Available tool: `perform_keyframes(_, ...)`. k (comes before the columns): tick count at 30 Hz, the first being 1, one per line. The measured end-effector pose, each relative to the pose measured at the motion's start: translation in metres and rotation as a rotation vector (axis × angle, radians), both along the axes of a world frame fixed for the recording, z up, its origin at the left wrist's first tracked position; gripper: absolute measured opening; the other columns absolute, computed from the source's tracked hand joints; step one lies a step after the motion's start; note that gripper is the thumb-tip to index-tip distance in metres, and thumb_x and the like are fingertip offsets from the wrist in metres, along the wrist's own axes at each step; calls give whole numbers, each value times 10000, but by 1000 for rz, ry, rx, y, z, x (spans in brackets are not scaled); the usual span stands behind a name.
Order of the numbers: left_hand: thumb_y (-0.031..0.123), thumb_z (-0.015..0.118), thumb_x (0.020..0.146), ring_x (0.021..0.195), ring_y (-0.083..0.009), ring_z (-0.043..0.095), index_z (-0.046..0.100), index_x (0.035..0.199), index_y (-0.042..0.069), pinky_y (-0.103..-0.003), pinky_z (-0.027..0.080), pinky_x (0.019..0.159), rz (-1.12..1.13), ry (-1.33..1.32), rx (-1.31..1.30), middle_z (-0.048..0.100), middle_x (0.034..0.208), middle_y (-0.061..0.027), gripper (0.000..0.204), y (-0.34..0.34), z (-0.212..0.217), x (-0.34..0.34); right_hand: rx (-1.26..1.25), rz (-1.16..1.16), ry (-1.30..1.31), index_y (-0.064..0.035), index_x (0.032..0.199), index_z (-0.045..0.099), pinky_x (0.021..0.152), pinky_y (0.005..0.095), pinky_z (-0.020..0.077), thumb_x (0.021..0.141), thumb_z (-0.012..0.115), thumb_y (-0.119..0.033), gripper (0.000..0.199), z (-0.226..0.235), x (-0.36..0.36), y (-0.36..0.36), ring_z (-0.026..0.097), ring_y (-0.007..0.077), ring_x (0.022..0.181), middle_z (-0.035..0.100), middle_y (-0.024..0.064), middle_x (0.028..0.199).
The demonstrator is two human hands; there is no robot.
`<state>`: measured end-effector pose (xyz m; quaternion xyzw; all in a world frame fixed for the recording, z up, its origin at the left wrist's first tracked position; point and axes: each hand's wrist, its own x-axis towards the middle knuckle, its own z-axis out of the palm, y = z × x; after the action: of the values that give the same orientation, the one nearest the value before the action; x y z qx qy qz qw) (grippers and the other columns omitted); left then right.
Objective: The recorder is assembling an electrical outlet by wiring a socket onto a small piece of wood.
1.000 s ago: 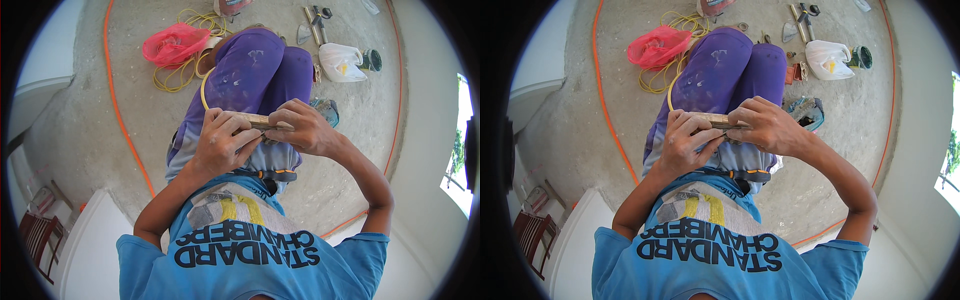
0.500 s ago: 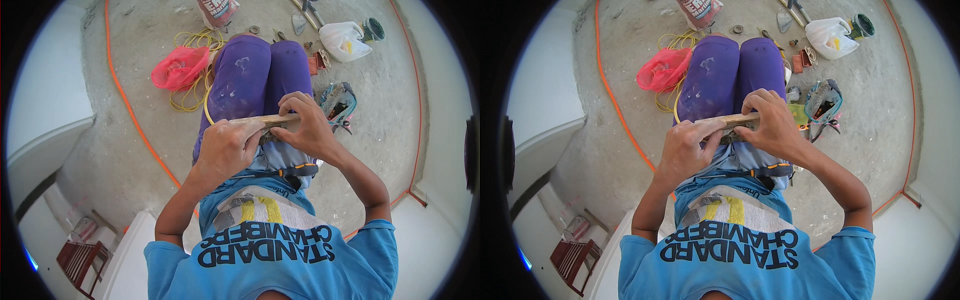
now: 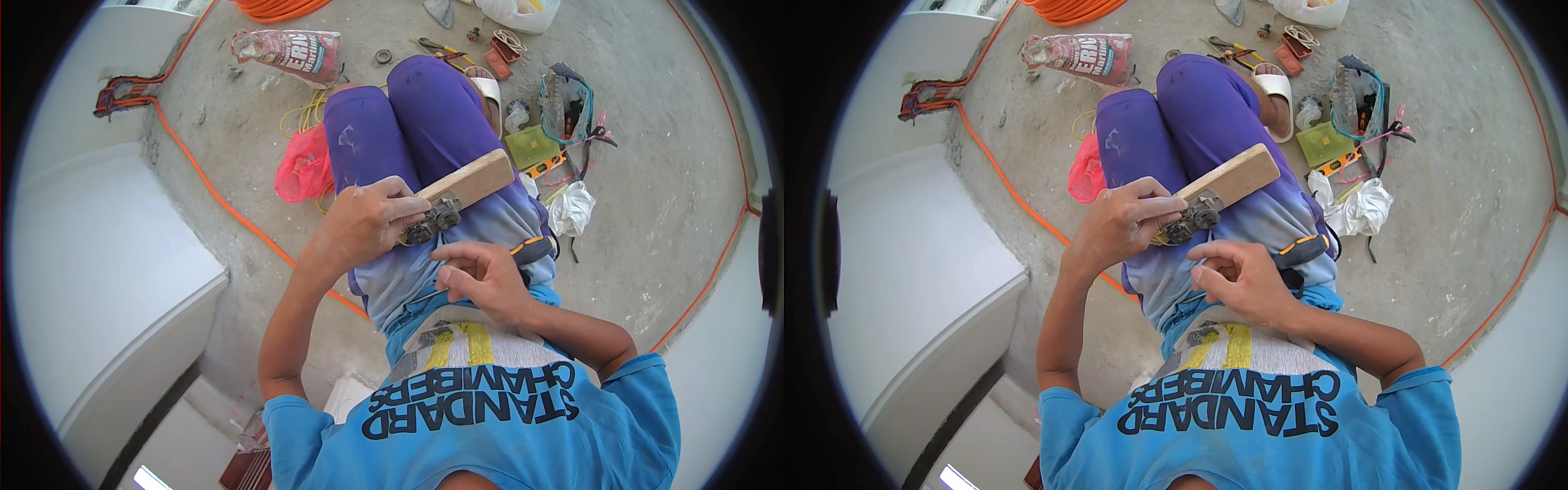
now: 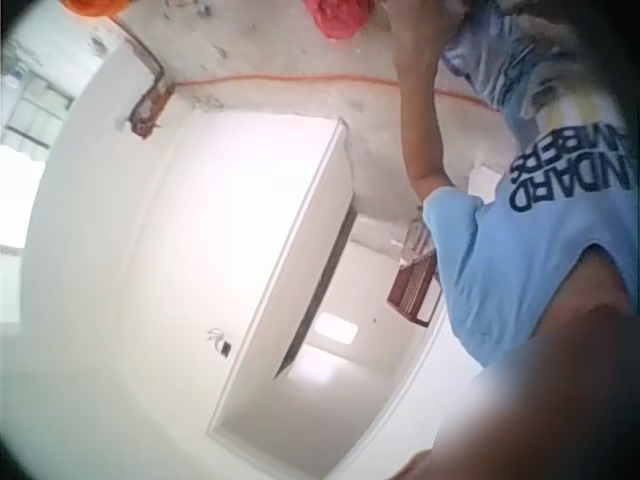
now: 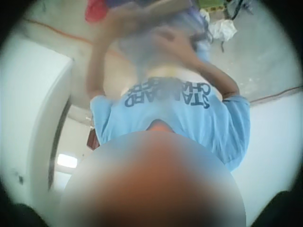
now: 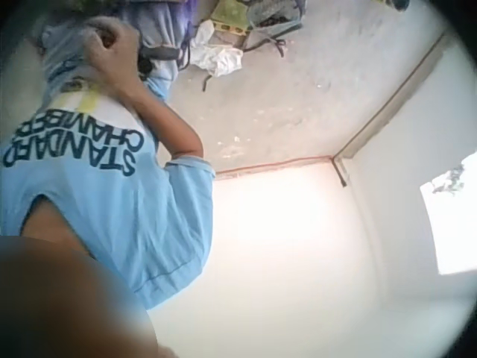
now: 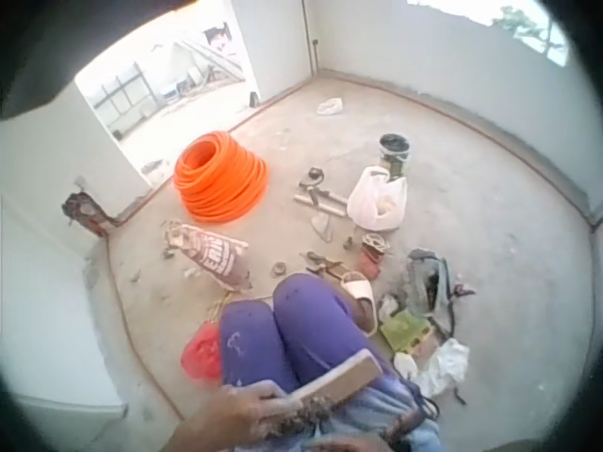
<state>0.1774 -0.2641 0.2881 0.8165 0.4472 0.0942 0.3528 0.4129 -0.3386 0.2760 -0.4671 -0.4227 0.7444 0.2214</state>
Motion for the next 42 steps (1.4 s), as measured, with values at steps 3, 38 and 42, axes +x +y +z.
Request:
perform_keyframes(3, 30, 760, 824, 799, -272, 718, 796, 1023, 103, -379, 567, 676, -28, -9, 42, 716, 943, -68, 214, 7, -3, 1, -357, 37, 340, 48, 1411, 534, 850, 306, 556, 982, 666, -164, 497, -11, -17, -16, 656, 133, 964, 658, 118, 1250)
perform_keyframes(38, 64, 774, 792, 772, -265, 624, 750, 870, 25, -386, 527, 679, -223, -209, 206, 656, 809, -83, 91, 33, -38, -12, -307, -392, 183, -16, 855, 737, 592, 232, 471, 975, 746, -284, 294, -11, -76, -16, 584, 58, 652, 655, 0, 718)
perform_keyframes(42, 67, 785, 792, 751, -254, 647, 768, 870, 23, -365, 529, 663, -205, -243, 110, 675, 806, -89, 91, 38, -40, -15, -222, -379, 174, -7, 855, 742, 595, 226, 448, 971, 746, -273, 290, -15, -76, -17, 573, 54, 652, 651, -4, 709)
